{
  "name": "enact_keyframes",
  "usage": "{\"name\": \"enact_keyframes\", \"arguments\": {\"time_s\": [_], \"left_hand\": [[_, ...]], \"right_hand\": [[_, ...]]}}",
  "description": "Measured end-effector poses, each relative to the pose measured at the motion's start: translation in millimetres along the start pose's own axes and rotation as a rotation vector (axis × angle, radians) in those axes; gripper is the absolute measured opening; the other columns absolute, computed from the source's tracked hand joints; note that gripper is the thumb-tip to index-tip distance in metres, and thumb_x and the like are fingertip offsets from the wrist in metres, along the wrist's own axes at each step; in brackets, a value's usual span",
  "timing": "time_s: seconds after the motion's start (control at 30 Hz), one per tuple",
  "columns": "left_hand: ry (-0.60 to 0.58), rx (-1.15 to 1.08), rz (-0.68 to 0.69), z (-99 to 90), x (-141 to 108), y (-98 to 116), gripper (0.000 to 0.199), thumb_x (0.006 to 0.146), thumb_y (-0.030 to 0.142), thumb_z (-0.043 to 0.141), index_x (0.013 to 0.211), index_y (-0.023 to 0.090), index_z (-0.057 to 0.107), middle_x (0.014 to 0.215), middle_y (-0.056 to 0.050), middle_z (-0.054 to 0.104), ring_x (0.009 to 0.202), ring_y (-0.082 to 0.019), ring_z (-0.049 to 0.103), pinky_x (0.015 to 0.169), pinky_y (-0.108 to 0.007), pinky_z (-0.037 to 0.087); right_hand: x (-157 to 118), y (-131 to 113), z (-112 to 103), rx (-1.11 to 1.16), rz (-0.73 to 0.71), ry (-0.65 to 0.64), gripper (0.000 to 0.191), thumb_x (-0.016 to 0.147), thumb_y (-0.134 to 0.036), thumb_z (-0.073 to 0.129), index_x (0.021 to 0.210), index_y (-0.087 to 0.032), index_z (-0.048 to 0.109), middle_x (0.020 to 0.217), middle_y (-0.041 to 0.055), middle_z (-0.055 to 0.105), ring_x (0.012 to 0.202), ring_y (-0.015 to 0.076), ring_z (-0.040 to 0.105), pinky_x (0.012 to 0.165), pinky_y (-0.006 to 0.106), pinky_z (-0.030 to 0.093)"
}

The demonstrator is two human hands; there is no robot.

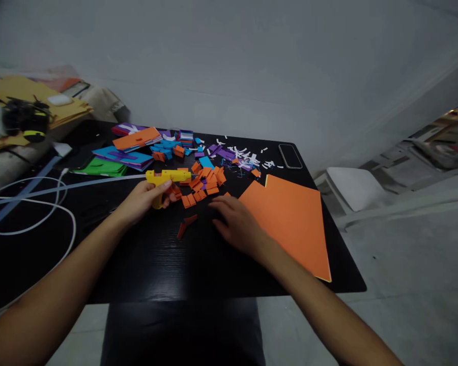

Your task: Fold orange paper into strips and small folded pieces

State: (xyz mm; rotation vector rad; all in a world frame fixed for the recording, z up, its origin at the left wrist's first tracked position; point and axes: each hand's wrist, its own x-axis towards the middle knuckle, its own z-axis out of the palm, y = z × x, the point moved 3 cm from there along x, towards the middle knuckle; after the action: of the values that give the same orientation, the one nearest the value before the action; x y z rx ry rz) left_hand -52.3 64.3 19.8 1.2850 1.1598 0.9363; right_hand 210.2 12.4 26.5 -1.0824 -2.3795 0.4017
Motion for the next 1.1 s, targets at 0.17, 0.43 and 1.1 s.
{"name": "enact_keyframes", "arguments": {"time_s": [0.17, 0.43, 1.1], "left_hand": [[0.0, 0.015, 0.005, -2.6, 0, -1, 0.054, 0.081, 0.067, 0.072, 0.075, 0.013, 0.069, 0.067, -0.005, 0.069, 0.054, -0.011, 0.054, 0.055, -0.024, 0.043], [-0.058, 0.135, 0.006, -7.0, -1, -4, 0.054, 0.093, 0.061, 0.061, 0.072, 0.013, 0.072, 0.059, -0.004, 0.063, 0.054, -0.012, 0.054, 0.055, -0.023, 0.041], [-0.36, 0.548, -0.15, -21.4, -11, -4, 0.045, 0.089, 0.062, 0.067, 0.084, 0.018, 0.076, 0.064, -0.001, 0.064, 0.054, -0.012, 0.058, 0.047, -0.02, 0.046]], "right_hand": [[28, -39, 46, 0.014, -0.256, -0.06, 0.04, 0.091, -0.002, 0.063, 0.129, -0.016, 0.064, 0.127, 0.0131, 0.07, 0.118, 0.0248, 0.064, 0.102, 0.041, 0.055], [-3, -23, 44, -0.292, -0.247, 0.038, 0.02, 0.102, -0.008, 0.053, 0.106, -0.014, 0.071, 0.102, 0.0116, 0.073, 0.091, 0.0235, 0.064, 0.079, 0.037, 0.054], [-23, -28, 48, -0.261, -0.123, -0.007, 0.021, 0.101, -0.012, 0.052, 0.116, -0.011, 0.066, 0.12, 0.0166, 0.071, 0.108, 0.0296, 0.064, 0.091, 0.045, 0.057]]}}
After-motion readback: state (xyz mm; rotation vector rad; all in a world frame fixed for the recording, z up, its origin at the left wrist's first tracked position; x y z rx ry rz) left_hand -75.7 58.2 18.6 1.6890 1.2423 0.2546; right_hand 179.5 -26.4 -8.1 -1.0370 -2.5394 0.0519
